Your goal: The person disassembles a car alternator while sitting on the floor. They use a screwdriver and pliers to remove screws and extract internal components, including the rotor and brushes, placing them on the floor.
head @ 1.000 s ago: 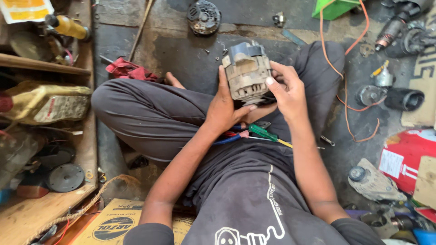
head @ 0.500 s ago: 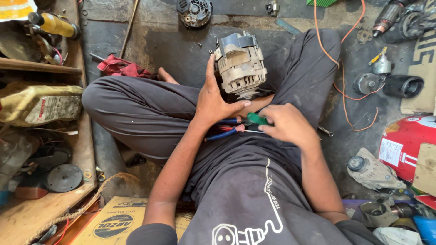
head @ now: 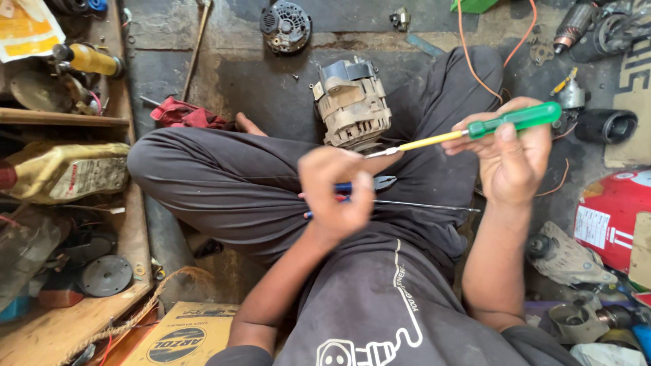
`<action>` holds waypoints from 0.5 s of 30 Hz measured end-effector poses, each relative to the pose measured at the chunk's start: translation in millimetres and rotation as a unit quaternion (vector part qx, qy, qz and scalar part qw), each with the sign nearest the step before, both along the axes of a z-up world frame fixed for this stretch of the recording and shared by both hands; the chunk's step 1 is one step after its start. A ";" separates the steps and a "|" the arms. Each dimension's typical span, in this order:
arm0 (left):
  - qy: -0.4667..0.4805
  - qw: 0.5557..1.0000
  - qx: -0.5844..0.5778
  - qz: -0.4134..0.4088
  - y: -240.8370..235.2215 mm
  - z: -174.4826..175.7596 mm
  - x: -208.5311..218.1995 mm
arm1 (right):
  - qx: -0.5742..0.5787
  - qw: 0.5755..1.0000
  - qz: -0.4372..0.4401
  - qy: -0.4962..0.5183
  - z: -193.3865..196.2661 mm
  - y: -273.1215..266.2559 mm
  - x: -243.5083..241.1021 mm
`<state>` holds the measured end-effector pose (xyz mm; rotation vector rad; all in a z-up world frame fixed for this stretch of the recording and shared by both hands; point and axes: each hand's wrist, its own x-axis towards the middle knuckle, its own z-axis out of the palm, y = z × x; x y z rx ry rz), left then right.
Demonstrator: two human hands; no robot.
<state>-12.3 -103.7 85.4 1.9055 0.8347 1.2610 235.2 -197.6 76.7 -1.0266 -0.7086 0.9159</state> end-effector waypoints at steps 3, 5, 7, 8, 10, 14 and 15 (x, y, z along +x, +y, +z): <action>0.106 0.990 0.044 -0.079 -11.0 29.9 7.1 | 0.012 0.999 0.014 0.038 -2.9 2.4 -15.6; 0.136 0.984 0.050 -0.103 -16.4 41.7 19.4 | 0.004 1.000 0.024 -0.005 -0.5 1.0 -24.9; 0.145 0.982 0.035 -0.113 -20.0 45.8 30.0 | 0.003 0.996 0.031 -0.088 4.1 -0.5 -32.1; 0.142 0.980 -0.016 -0.141 -19.2 44.6 33.6 | 0.004 0.988 0.032 -0.150 7.4 -1.7 -34.0; 0.135 0.963 -0.118 -0.200 -17.7 37.7 39.1 | -0.016 0.978 0.014 -0.205 12.3 -4.2 -38.4; 0.112 0.966 -0.124 -0.195 -19.7 18.9 38.5 | -0.046 0.994 -0.062 -0.081 17.1 -5.8 -43.8; 0.136 0.966 -0.125 -0.183 -19.2 14.3 36.7 | -0.041 0.996 -0.081 -0.025 17.6 -4.9 -43.9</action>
